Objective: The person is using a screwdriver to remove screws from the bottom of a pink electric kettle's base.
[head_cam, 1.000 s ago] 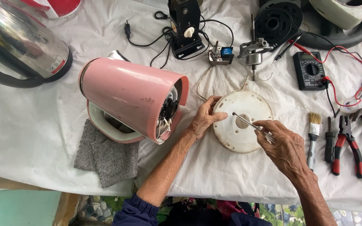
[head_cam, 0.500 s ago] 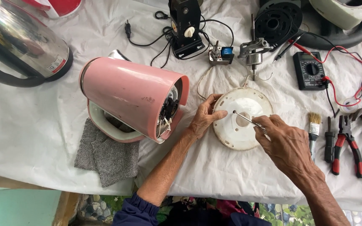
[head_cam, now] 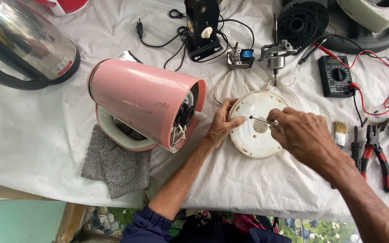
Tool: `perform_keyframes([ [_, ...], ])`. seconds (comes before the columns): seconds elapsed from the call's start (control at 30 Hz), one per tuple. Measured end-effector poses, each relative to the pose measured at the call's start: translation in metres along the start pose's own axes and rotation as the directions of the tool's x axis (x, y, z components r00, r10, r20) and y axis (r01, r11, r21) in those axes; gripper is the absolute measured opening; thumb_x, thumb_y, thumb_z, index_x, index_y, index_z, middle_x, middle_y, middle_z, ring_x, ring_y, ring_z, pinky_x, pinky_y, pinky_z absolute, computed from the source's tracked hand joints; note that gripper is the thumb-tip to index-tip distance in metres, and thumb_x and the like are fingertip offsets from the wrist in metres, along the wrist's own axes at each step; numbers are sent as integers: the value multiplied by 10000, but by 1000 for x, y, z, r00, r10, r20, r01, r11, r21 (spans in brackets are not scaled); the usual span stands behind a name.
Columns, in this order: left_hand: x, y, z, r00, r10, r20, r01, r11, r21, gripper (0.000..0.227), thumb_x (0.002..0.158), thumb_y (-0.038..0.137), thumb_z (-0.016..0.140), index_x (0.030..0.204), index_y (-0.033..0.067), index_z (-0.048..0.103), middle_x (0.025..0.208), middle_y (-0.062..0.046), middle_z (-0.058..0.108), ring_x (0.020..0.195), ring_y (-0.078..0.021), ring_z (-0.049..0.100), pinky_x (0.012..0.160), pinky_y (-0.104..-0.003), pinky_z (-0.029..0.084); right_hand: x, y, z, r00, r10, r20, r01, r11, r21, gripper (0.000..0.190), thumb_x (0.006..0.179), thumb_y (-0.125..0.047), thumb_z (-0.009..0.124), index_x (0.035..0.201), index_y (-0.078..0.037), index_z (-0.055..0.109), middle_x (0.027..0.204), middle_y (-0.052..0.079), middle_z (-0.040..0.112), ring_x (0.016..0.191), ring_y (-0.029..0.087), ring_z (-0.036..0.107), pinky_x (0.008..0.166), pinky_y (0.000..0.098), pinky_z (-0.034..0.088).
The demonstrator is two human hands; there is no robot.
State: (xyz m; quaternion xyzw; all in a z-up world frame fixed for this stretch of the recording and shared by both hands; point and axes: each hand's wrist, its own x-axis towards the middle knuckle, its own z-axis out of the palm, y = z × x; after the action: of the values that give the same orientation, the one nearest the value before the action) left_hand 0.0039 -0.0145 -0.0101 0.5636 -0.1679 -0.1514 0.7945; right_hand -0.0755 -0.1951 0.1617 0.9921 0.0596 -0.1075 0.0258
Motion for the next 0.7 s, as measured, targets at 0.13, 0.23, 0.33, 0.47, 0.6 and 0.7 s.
perform_keyframes([
  [0.13,1,-3,-1,1000,-10,-17,11,1000,11,630,827,267,739,1359,53,477,1233,-87,590,1116,-180,576,934,-280,506,7,1,-17,996,75,56,-85,977,194,234,945,-400,588,1086,-245,691,896,-8,805,814,282,739,652,463,509],
  [0.23,0,1,0,1000,2,-6,-2,1000,-5,611,854,263,716,1363,34,468,1247,-90,578,1119,-178,572,930,-279,505,8,2,-19,991,99,93,-123,941,314,235,915,-337,606,1107,-248,709,894,16,815,821,292,721,685,453,465],
  [0.33,2,-1,-1,999,29,-25,-28,999,30,599,854,271,713,1349,34,474,1237,-89,591,1112,-173,583,925,-282,519,13,14,-6,996,47,78,-77,890,449,228,927,-296,637,1101,-194,743,852,54,830,718,228,737,674,396,469],
  [0.47,3,-4,-1,999,28,-33,-26,998,65,602,848,266,693,1359,35,474,1243,-81,576,1110,-171,575,931,-284,506,13,21,-2,989,58,136,-120,849,514,238,935,-284,625,1115,-205,760,765,54,784,655,205,642,661,367,434],
  [0.6,1,-2,-1,1000,21,-8,-20,999,43,617,864,296,684,1373,39,447,1260,-84,553,1115,-181,572,923,-298,519,12,16,-3,986,75,150,-141,852,505,239,934,-254,611,1133,-202,734,839,75,802,667,219,665,675,367,459],
  [0.7,1,2,0,999,33,7,-34,998,56,602,879,291,663,1378,43,435,1270,-75,523,1134,-180,548,944,-299,501,13,17,-4,986,47,161,-117,881,458,250,951,-267,606,1172,-205,707,880,80,818,689,218,728,676,361,523],
])
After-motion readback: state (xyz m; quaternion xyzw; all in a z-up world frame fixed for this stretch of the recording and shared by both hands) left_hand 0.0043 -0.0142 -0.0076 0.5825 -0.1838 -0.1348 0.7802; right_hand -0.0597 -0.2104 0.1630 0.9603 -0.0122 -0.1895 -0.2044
